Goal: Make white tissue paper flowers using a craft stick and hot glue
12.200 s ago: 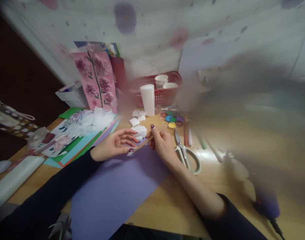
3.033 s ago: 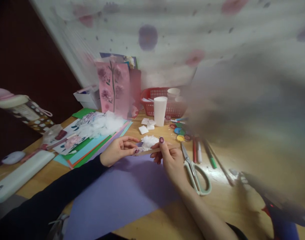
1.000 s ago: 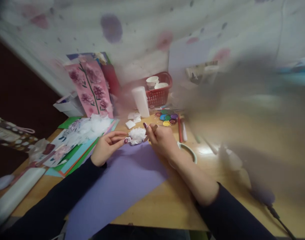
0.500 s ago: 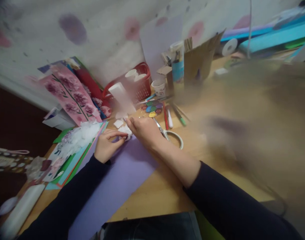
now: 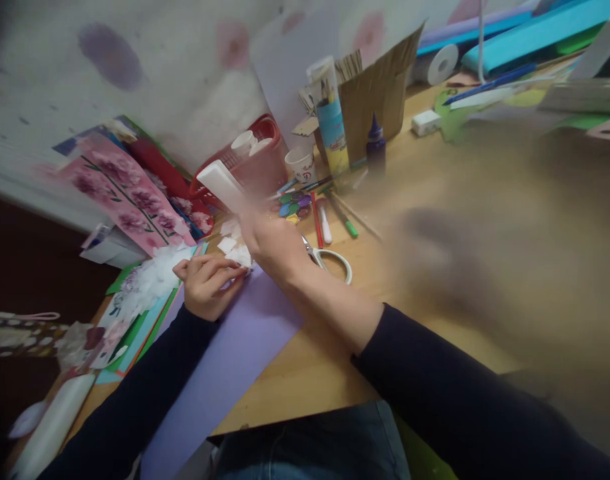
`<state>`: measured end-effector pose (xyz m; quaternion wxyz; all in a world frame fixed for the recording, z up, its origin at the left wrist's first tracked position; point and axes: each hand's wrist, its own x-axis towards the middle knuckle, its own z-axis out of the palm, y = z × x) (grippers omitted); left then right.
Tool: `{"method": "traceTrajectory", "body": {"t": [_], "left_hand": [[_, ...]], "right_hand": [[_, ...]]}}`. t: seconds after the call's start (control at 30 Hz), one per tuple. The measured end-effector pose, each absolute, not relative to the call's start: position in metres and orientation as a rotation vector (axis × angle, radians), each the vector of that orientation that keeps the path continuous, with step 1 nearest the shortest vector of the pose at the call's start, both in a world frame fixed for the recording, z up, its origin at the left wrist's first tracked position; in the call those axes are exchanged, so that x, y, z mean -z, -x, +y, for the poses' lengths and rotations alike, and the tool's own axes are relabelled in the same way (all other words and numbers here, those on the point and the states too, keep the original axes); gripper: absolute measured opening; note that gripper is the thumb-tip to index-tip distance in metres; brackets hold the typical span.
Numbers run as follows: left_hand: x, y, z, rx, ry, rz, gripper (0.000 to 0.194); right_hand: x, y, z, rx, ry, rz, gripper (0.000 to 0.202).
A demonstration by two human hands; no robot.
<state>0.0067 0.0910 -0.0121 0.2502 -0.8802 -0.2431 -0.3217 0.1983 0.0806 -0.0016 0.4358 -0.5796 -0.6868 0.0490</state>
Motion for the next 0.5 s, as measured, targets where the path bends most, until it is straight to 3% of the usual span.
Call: {"method": "traceTrajectory", "body": {"t": [0.5], "left_hand": [[0.001,-0.004,0.085,0.585,2.402,-0.444,0.015]], "right_hand": [[0.010,-0.197,0.084,-0.350,1.343,-1.593,0.041]]}}
